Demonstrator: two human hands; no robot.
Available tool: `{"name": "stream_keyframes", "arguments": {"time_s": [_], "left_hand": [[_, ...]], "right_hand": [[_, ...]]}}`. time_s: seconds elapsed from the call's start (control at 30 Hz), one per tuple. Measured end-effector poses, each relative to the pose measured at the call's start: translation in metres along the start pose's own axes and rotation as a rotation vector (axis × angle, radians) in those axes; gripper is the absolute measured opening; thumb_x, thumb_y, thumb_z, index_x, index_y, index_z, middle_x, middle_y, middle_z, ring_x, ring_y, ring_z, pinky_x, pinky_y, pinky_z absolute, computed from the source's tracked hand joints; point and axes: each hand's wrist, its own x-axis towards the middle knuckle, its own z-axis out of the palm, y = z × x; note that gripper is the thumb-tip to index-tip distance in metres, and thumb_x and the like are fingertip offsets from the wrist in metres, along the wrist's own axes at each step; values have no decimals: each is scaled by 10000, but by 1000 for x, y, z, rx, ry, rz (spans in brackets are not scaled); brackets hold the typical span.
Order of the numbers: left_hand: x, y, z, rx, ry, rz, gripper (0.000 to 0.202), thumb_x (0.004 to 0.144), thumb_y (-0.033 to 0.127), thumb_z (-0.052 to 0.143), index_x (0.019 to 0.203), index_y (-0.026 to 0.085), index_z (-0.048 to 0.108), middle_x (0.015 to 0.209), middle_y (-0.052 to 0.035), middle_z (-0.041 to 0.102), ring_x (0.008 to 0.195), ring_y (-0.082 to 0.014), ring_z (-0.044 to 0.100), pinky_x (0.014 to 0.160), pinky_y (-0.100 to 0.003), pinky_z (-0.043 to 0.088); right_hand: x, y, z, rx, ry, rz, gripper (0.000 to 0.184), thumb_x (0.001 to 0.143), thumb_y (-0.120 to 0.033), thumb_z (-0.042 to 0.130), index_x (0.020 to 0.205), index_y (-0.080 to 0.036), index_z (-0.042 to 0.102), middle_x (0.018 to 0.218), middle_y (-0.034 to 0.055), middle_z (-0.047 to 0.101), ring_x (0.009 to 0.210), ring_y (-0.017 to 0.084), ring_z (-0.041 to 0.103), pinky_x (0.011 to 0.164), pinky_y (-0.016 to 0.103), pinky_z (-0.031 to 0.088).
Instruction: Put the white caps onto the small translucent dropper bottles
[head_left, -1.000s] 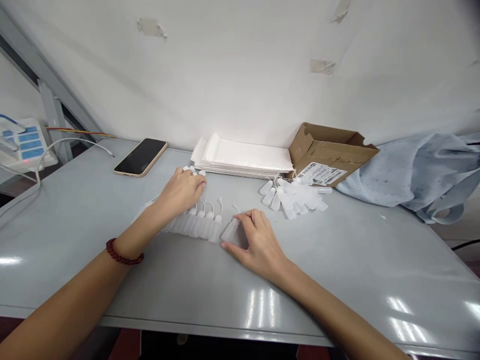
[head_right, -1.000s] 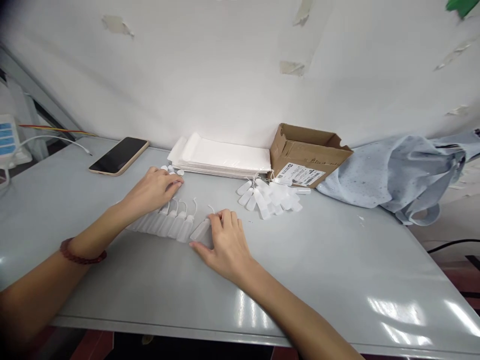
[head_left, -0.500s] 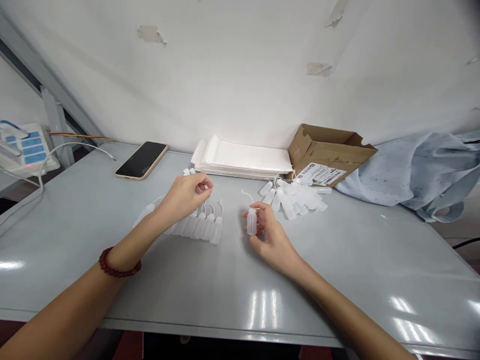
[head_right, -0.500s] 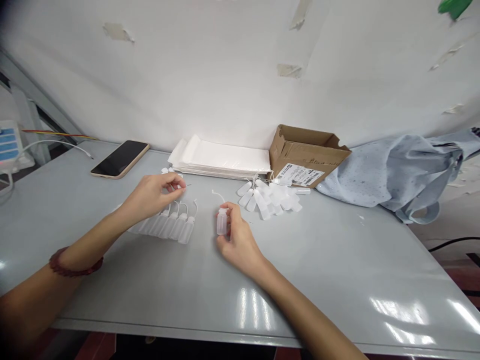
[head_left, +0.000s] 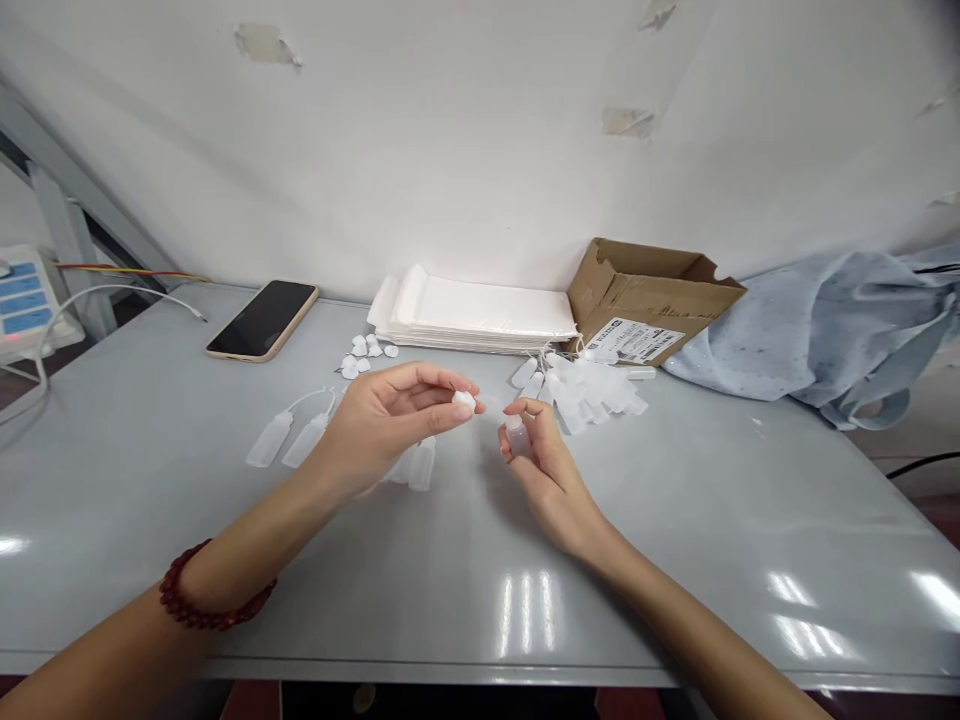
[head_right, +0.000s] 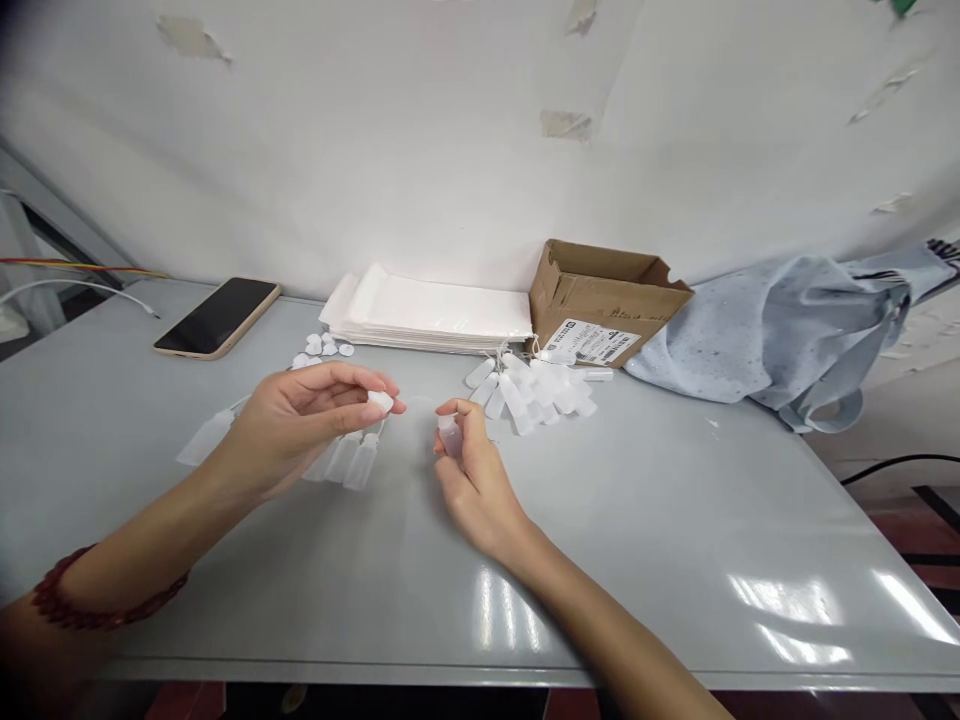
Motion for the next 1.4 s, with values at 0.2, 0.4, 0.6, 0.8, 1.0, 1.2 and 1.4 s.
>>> {"name": "stream_keyframes", "arguments": {"time_s": [0.2, 0.4, 0.6, 0.8, 1.0, 1.2, 1.4], "left_hand": [[-4, -2, 7, -3, -123, 31, 89, 757, 221, 721, 829, 190, 679, 850, -3, 687, 805, -140, 658, 754, -248, 541], [-1, -10, 13, 174, -75, -58, 108, 760, 262, 711, 834, 188, 683, 802, 8, 688, 773, -119, 636, 716, -210, 527], [0, -16, 15, 99, -50, -107, 125, 766, 270, 704, 842, 173, 678, 789, 6, 715, 798, -136, 675, 762, -222, 544], [0, -17, 18, 63, -83, -118, 115, 781, 275, 692, 846, 180, 683, 793, 9, 727, 803, -137, 685, 775, -224, 546], [-1, -16, 19, 92, -91, -114, 109, 770, 267, 695, 822, 172, 685, 779, 4, 725, 787, -148, 685, 766, -239, 551], [-3, -15, 17, 185, -124, -93, 130, 787, 296, 672, 844, 180, 687, 843, -13, 718, 852, -171, 673, 813, -270, 538], [-3, -13, 13, 224, -208, 41, 86, 814, 221, 626, 854, 170, 682, 938, -33, 684, 905, -169, 646, 877, -294, 512]], "right_hand": [[-1, 0, 3, -25, 49, 6, 200, 960, -365, 325, 1120, -263, 389, 772, -28, 431, 733, 150, 439, 692, 309, 348], [-2, 2, 4, 17, 58, 7, 195, 974, -361, 312, 1096, -258, 423, 751, -31, 456, 719, 144, 436, 684, 300, 349], [-3, -1, 6, 42, 61, -26, 165, 968, -324, 330, 1002, -240, 468, 761, -25, 475, 720, 140, 447, 667, 289, 354], [-1, 1, 6, 32, 78, -65, 181, 966, -304, 325, 952, -226, 487, 741, -26, 488, 697, 132, 459, 662, 291, 363], [-4, 1, 7, -39, 75, -76, 147, 957, -273, 328, 980, -221, 463, 758, -16, 511, 723, 143, 493, 670, 298, 387], [-6, 1, 6, -170, 12, -113, 139, 962, -283, 316, 1065, -219, 385, 813, 16, 528, 767, 175, 520, 673, 321, 400], [-7, -1, 5, -23, 5, -97, 127, 951, -280, 335, 1068, -237, 360, 766, -10, 526, 740, 161, 506, 681, 310, 382]]}}
